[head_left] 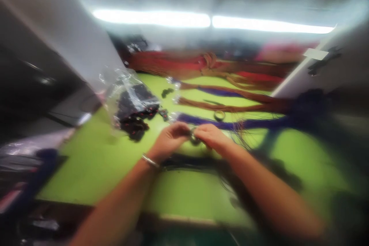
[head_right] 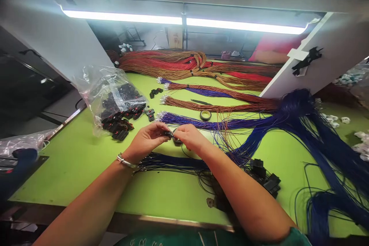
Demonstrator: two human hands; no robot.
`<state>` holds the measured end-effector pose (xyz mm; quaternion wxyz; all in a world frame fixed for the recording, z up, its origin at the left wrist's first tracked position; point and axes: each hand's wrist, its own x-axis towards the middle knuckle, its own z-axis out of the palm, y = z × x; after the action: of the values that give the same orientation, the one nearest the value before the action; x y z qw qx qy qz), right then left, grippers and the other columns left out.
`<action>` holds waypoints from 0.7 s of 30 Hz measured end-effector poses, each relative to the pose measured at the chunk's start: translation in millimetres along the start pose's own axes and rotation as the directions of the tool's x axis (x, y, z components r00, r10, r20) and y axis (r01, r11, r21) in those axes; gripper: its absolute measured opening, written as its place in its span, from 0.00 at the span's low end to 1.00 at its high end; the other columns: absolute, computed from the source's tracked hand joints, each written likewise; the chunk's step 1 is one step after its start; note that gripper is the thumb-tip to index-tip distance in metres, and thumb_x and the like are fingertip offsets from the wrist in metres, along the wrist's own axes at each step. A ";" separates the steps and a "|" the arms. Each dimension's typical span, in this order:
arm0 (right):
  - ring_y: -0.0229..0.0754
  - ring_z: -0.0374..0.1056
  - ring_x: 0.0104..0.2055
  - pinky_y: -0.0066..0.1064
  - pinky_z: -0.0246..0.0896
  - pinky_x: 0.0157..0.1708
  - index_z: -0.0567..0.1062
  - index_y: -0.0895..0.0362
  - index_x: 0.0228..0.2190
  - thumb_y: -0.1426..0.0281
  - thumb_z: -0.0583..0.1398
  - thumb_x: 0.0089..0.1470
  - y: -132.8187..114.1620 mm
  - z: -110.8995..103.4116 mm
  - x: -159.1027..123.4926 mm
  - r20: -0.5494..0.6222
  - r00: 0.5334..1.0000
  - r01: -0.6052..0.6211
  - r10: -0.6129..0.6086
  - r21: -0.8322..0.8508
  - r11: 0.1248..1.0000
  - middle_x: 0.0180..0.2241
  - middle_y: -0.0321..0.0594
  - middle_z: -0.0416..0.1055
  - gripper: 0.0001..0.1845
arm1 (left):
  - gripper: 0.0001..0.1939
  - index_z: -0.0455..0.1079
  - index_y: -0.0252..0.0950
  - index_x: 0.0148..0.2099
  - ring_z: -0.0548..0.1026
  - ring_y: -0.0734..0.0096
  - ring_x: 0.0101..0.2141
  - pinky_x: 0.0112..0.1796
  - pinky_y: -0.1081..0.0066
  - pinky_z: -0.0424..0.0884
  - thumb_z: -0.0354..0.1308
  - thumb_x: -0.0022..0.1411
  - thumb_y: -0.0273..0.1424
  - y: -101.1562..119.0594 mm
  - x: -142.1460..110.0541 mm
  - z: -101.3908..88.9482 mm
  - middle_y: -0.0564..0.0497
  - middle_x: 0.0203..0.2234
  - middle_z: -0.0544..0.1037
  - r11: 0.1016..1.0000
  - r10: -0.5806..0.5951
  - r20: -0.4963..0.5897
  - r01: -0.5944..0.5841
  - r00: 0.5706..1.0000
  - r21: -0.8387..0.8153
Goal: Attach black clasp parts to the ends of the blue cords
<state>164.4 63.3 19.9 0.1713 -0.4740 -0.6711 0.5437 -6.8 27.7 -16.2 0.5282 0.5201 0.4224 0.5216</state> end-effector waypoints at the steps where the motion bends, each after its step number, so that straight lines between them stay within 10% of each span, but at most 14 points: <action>1: 0.28 0.48 0.13 0.22 0.44 0.11 0.69 0.60 0.19 0.67 0.53 0.48 0.6 -0.9 0.1 0.010 1.000 0.007 -0.007 0.010 1.000 0.16 0.31 0.60 0.12 | 0.11 0.70 0.33 0.35 0.73 0.71 0.34 0.40 0.69 0.70 0.65 0.48 0.25 -1.6 0.1 1.1 0.51 0.31 0.75 1.000 0.007 -0.001 -0.007 1.000 -0.008; 7: 0.30 0.55 0.18 0.23 0.52 0.19 0.70 0.60 0.20 0.66 0.56 0.49 14.6 0.4 9.1 -0.117 0.982 0.136 -0.148 -0.109 0.985 0.18 0.33 0.64 0.11 | 0.13 0.68 0.33 0.36 0.75 0.73 0.29 0.34 0.72 0.71 0.66 0.47 0.26 -6.2 2.1 2.4 0.53 0.29 0.75 0.986 -0.099 -0.019 0.095 0.995 -0.139; 12: 0.33 0.61 0.26 0.25 0.54 0.29 0.72 0.59 0.23 0.69 0.58 0.50 23.6 5.0 11.5 -0.265 0.840 0.369 -0.473 -0.361 0.856 0.24 0.36 0.70 0.08 | 0.15 0.68 0.33 0.37 0.75 0.74 0.28 0.31 0.74 0.70 0.67 0.46 0.27 2.5 1.4 2.5 0.53 0.30 0.74 0.946 -0.235 -0.051 0.216 0.971 -0.242; 21: 0.33 0.59 0.24 0.25 0.52 0.27 0.71 0.59 0.20 0.69 0.57 0.49 20.6 5.9 9.5 -0.256 0.897 0.268 -0.360 -0.332 0.905 0.20 0.34 0.68 0.09 | 0.15 0.69 0.33 0.37 0.74 0.73 0.28 0.32 0.72 0.70 0.67 0.45 0.27 -1.2 3.6 -0.5 0.51 0.29 0.75 0.972 -0.183 -0.061 0.172 0.981 -0.158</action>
<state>164.6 66.9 -3.2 0.2901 -0.4577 -0.7758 0.3233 -6.8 31.4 -17.1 0.5945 0.4183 0.4458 0.5223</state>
